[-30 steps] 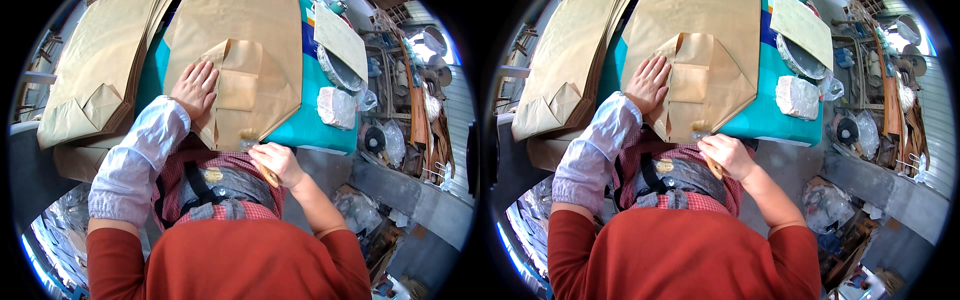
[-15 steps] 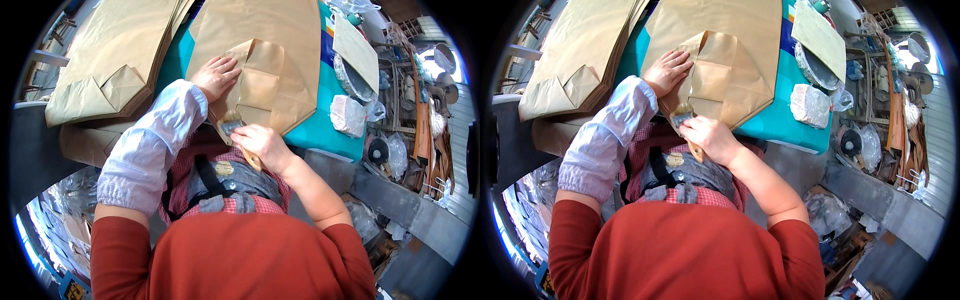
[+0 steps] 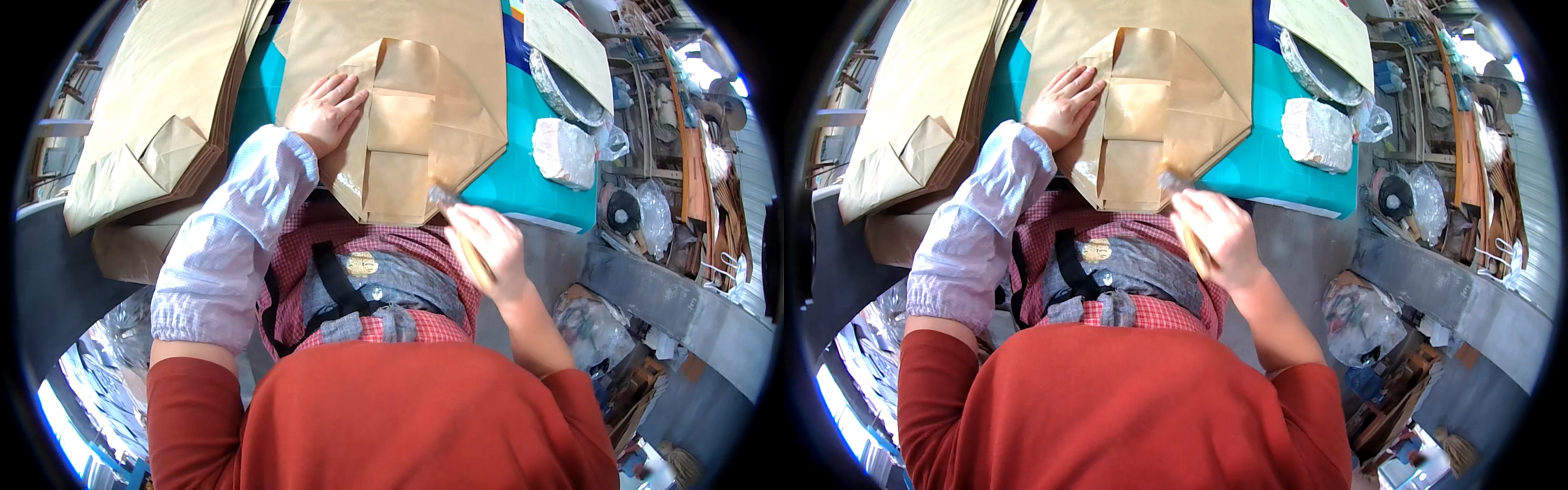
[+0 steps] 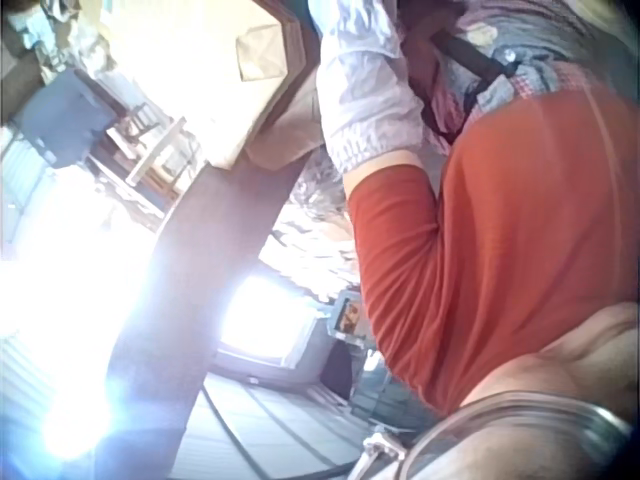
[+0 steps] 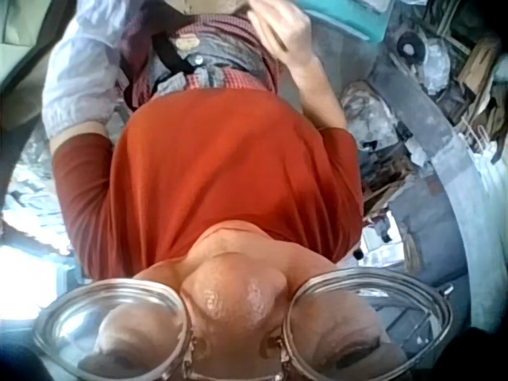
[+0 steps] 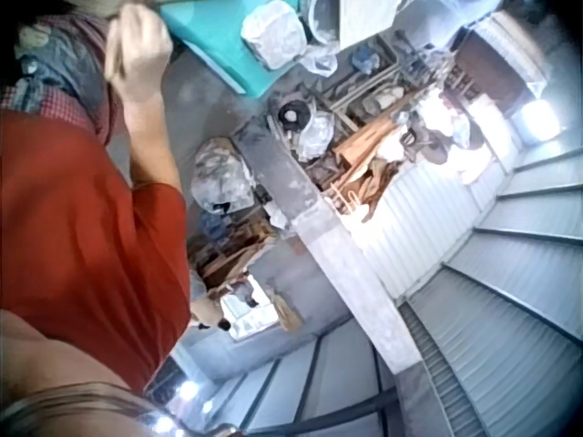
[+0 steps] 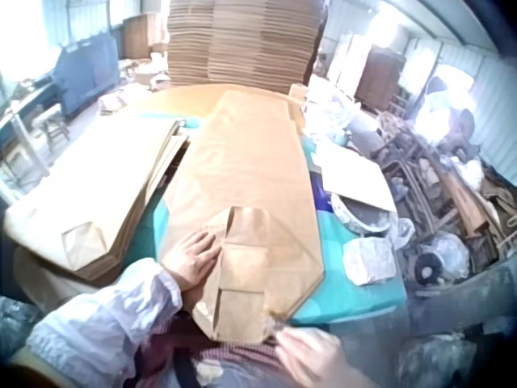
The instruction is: The person folds brown paper sheets on a workbench, using a brush to apply adhesive to the edges and pressing the folds to secure them. The person repeatedly folds and stacks the finished sheets.
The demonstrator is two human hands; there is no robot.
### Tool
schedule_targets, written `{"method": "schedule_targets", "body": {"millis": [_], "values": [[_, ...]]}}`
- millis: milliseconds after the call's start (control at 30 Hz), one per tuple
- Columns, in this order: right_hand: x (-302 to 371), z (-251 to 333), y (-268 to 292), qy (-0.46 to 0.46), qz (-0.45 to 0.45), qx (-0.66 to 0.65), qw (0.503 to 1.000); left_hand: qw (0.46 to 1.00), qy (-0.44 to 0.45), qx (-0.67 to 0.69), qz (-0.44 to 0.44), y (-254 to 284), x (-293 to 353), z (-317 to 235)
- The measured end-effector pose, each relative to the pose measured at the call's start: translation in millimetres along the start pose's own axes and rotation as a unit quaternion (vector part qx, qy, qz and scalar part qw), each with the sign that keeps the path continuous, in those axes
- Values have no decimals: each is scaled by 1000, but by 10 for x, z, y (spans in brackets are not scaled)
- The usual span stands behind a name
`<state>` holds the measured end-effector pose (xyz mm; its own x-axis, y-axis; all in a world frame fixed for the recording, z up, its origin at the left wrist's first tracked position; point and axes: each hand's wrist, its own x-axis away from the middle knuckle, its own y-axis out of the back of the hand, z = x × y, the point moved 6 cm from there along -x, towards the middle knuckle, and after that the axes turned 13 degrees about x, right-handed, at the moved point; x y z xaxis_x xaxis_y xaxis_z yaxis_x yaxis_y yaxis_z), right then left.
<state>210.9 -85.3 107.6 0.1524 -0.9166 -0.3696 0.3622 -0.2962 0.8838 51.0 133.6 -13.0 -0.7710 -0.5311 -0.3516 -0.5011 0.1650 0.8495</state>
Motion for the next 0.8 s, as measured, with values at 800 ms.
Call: {"method": "schedule_targets", "body": {"millis": [800], "values": [[-1428, -1905, -874, -339, 9, -347, 874, 999, 17, 12, 37, 60, -124, -109]]}}
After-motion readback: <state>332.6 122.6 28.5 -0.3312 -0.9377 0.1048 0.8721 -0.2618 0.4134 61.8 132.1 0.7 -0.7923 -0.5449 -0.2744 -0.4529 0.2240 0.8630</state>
